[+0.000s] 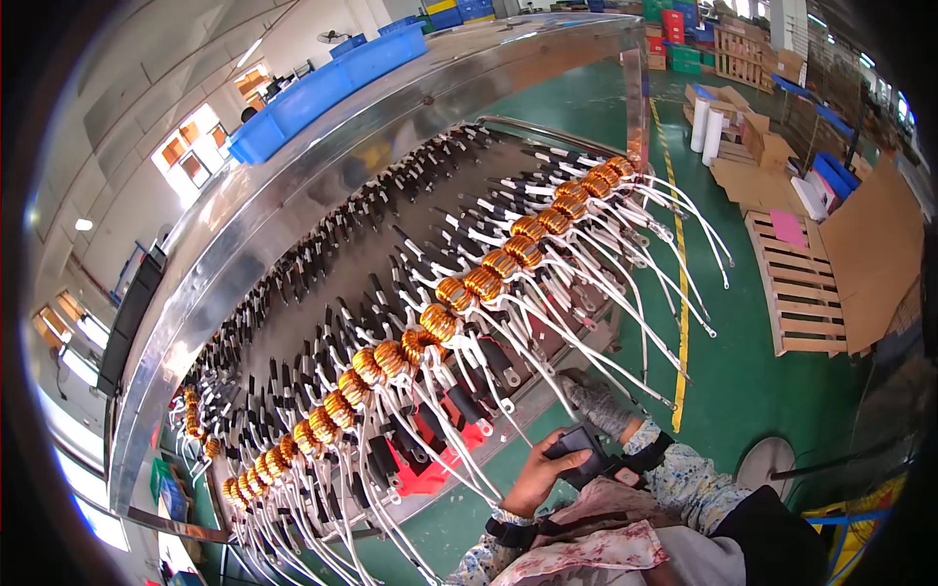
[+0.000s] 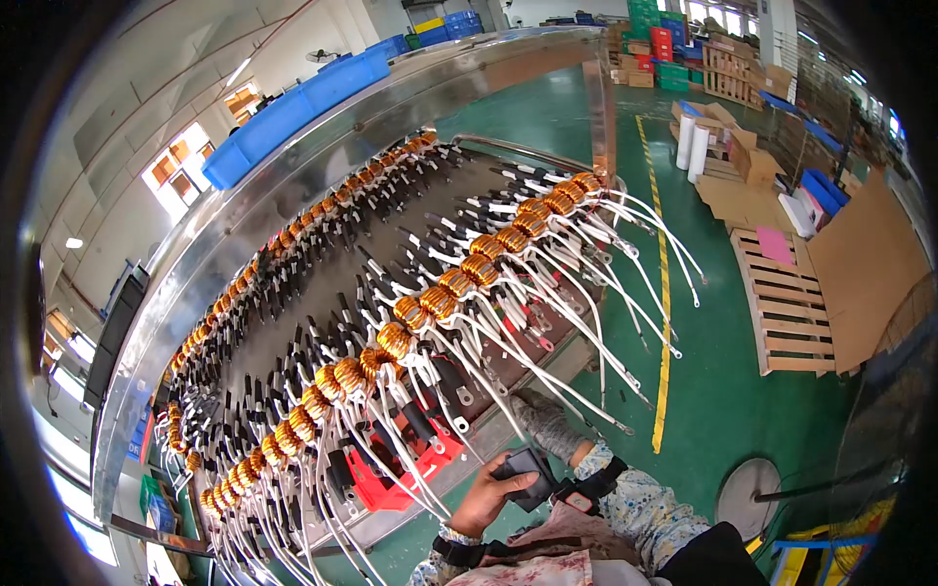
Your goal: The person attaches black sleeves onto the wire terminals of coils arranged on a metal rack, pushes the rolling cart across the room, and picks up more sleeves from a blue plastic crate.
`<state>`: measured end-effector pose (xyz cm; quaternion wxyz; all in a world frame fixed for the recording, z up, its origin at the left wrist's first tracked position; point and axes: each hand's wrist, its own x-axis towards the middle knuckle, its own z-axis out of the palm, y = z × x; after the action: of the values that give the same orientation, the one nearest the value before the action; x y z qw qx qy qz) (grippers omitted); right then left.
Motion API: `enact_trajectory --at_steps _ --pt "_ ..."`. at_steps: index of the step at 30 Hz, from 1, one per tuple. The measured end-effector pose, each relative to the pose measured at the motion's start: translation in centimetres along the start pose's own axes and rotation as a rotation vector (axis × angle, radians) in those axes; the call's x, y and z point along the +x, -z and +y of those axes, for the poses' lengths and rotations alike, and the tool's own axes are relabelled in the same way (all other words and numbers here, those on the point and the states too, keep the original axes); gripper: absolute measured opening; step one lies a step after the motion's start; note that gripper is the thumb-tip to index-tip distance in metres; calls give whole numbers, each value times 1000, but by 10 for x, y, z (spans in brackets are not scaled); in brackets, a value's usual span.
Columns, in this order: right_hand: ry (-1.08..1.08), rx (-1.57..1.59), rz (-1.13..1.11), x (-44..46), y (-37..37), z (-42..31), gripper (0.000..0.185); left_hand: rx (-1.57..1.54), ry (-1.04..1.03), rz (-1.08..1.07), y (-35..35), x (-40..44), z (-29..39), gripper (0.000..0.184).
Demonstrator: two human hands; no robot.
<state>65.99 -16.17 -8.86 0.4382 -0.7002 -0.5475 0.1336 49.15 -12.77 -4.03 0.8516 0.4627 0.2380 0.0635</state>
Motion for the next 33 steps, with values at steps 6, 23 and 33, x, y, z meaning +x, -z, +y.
enact_trajectory --at_steps 6,23,33 --pt "197 -264 175 -12 -25 18 29 -37 -4 87 12 -34 2 35" --pt "-24 -262 421 53 -23 -27 23 122 -2 194 17 -56 0 31" --pt "-485 2025 -419 68 -27 4 39 194 16 240 16 -51 -3 32"
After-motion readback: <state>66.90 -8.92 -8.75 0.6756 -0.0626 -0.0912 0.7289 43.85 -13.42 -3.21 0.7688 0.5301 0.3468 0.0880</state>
